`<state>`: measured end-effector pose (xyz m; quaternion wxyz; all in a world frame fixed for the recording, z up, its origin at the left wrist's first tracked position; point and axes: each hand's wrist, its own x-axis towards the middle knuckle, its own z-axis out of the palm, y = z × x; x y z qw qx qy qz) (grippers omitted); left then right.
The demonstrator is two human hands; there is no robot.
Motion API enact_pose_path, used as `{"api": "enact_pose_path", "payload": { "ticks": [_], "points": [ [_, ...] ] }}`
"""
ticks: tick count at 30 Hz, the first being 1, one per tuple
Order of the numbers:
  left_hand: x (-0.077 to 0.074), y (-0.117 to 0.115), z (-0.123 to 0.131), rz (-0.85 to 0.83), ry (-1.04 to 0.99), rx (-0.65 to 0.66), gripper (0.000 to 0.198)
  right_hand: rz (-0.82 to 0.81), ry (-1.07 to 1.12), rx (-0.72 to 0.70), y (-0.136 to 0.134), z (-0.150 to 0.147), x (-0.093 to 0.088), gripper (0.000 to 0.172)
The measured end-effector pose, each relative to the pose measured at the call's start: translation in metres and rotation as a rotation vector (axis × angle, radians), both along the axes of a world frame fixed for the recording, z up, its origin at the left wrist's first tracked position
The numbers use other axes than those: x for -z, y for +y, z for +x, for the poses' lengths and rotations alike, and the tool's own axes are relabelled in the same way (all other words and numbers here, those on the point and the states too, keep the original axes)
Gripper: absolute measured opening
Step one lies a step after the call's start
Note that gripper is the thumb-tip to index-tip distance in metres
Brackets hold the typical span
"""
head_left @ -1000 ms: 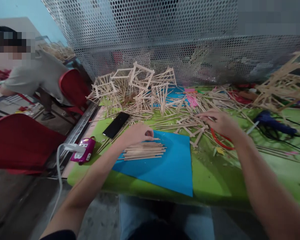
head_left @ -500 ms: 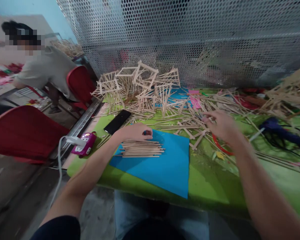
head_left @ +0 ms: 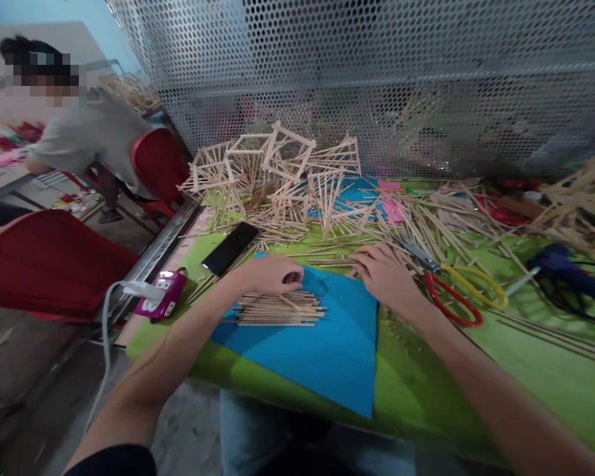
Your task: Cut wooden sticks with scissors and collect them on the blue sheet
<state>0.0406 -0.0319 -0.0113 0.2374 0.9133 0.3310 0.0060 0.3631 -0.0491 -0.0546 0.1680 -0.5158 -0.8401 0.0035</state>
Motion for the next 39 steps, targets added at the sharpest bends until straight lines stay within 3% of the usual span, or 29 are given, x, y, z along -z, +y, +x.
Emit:
{"api": "enact_pose_path", "payload": {
  "ticks": [7,12,16,19,23,26,28,31,33,36,39],
  "points": [
    [-0.003,0.001,-0.001,0.060,0.043,-0.044,0.027,0.020,0.163,-0.057,0.007,0.002,-0.001,0.020],
    [-0.006,0.003,0.003,0.101,0.033,-0.164,0.034,0.100,0.321,-0.038,-0.006,0.001,-0.020,0.024],
    [-0.010,-0.007,0.018,0.055,-0.355,-0.213,0.048,0.115,0.425,-0.083,-0.026,-0.010,-0.037,0.022],
    [-0.010,-0.019,0.034,-0.008,-0.670,-0.205,0.043,0.095,0.465,-0.115,-0.042,-0.026,-0.045,0.022],
    [-0.007,-0.032,0.045,-0.112,-0.902,-0.290,0.041,0.029,0.430,-0.187,-0.055,-0.037,-0.056,0.023],
    [-0.008,-0.036,0.044,-0.215,-1.023,-0.342,0.043,-0.079,0.265,-0.142,-0.052,-0.005,-0.061,0.027],
    [-0.009,-0.037,0.042,-0.307,-1.077,-0.328,0.044,-0.146,0.132,0.052,-0.044,0.038,-0.056,0.035],
    [-0.007,-0.039,0.040,-0.433,-1.090,-0.331,0.043,-0.133,-0.144,0.316,-0.035,0.111,-0.035,0.053],
    [-0.006,-0.041,0.040,-0.468,-1.061,-0.359,0.044,-0.215,-0.230,0.323,-0.033,0.146,-0.018,0.061],
    [-0.006,-0.044,0.042,-0.484,-1.019,-0.378,0.045,-0.285,-0.164,0.286,-0.035,0.164,-0.003,0.059],
    [-0.007,-0.045,0.044,-0.478,-1.010,-0.378,0.046,-0.270,-0.138,0.292,-0.040,0.160,-0.002,0.056]
  ]
}}
